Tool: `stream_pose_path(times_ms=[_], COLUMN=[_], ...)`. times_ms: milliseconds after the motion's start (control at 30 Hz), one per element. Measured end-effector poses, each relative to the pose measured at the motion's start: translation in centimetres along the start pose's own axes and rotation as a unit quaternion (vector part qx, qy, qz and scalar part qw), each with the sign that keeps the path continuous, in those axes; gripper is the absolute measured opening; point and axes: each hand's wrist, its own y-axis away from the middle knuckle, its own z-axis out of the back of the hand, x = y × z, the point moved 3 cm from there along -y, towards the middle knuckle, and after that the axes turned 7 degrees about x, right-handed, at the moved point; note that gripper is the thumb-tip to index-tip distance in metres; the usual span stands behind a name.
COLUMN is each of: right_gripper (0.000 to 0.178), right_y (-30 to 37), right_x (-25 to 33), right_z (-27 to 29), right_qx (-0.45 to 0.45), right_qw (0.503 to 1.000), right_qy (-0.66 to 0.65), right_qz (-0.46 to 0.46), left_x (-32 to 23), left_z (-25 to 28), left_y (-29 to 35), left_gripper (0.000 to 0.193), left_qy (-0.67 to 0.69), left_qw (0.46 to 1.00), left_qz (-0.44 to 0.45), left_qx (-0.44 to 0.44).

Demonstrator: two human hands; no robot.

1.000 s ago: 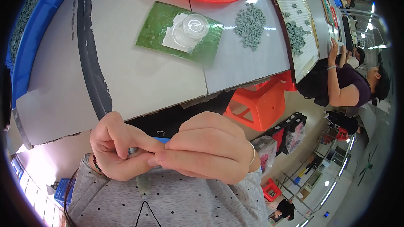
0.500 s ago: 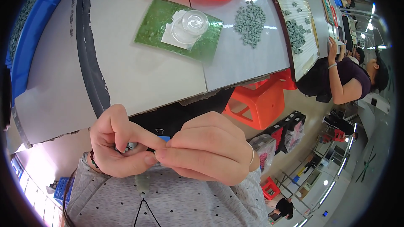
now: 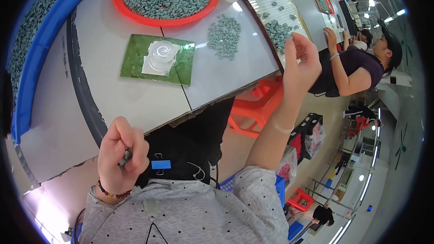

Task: The person assembles small components by picking up pieces from the table and inserting small pins into them by hand.

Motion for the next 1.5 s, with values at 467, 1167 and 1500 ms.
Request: stream_pose_path(times_ms=[467,1167,1500], right_gripper=[0.005,0.009,0.008], right_y=[3.5,3.9,3.4], right_x=[4.9,3.8,3.9], right_z=[-4.5,-4.6,-4.7], right_qx=[0.239,0.252,0.274], right_qw=[0.959,0.962,0.941], right_qy=[0.061,0.031,0.117], right_qz=[0.141,0.104,0.163], left_x=[0.4,-0.2,0.2], left_z=[-0.1,-0.7,-0.7], left_y=[0.4,0.5,0.4], left_gripper=[0.022,0.024,0.02], left_qy=[0.109,-0.084,-0.096], left_qw=[0.993,0.996,0.995], left_qz=[-0.015,-0.016,-0.039], left_qx=[0.044,-0.039,0.009])
